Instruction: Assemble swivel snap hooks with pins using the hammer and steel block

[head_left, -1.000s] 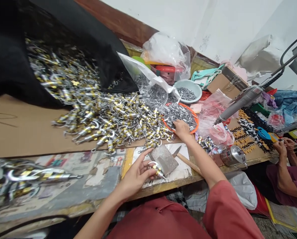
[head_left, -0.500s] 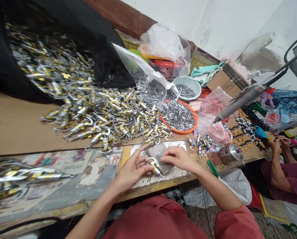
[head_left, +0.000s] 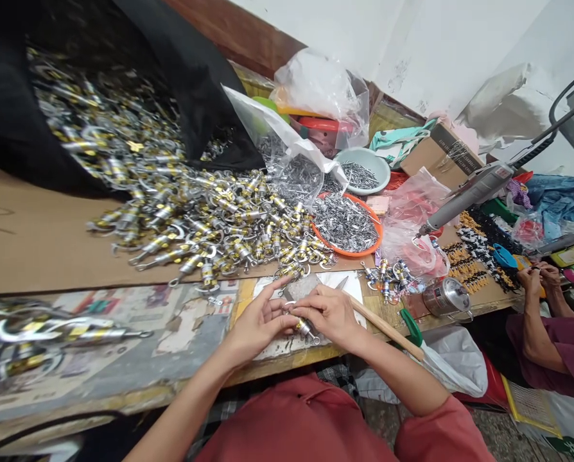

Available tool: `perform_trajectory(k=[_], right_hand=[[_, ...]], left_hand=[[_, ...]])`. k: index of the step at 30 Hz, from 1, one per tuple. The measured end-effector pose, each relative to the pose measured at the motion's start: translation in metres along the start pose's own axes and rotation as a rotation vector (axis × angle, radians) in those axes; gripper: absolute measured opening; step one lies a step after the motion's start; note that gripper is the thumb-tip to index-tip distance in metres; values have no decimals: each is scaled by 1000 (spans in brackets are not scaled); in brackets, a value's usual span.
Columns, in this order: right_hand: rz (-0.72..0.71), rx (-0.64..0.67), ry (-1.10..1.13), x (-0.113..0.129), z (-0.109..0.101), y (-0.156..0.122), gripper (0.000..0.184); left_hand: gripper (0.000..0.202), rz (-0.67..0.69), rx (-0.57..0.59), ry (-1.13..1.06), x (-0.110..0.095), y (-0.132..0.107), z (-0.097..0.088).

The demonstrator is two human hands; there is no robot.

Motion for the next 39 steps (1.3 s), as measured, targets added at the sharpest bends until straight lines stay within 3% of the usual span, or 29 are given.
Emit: perform_trajectory(k=[3,7,9,12,14,17,19,23,26,28,31,35,39], right_hand=[[-24,-118,98,0,-13,-5,17],[101,-353,85,-31,-62,-34,18],[222,-272,-91,-54,-74,-56,20],[297,40,-278,-80,-63,-86,30],[326,115,-280,-86,-58,-99,24],[341,-8,-228,-73,-66,-102,22],[258,-95,-207,-49,-74,-94,27],[-12,-5,-198,6,-69,-75,43],[-127,-64,-216,28,-70,-72,52],[-138,-49,-268,30,-65,-71,54],[-97,96,-363,25,-48,-72,51],[-84,82,-358,24,-46,-76,49],[59,5,-162,-11,-52,-85,44]], left_hand=[[80,-8,-7,4,0,-1,-1],[81,-24,-18,-3,2,-1,-2],[83,-32,-20,-11,2,0,-3],[82,-41,-24,-20,3,0,-3],[81,-44,-25,-28,3,0,-3],[81,-41,-29,-34,3,0,-3],[81,-36,-30,-32,3,0,-3],[83,-29,-33,-23,3,0,-4],[85,-23,-35,-25,1,-1,-3],[87,-20,-44,-26,-1,-1,-3],[90,-22,-63,-28,-3,-1,-3],[89,-20,-63,-35,-4,-1,-2],[86,-20,-73,-9,-4,-1,-3]])
Point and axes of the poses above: each hand's wrist, its own y-axis towards the middle knuckle, its own z-axis out of the palm, x = y × z, the point moved 9 cm from there along y, towards the middle knuckle, and after that the axes turned 8 degrees about -z, right-handed, at the moved point
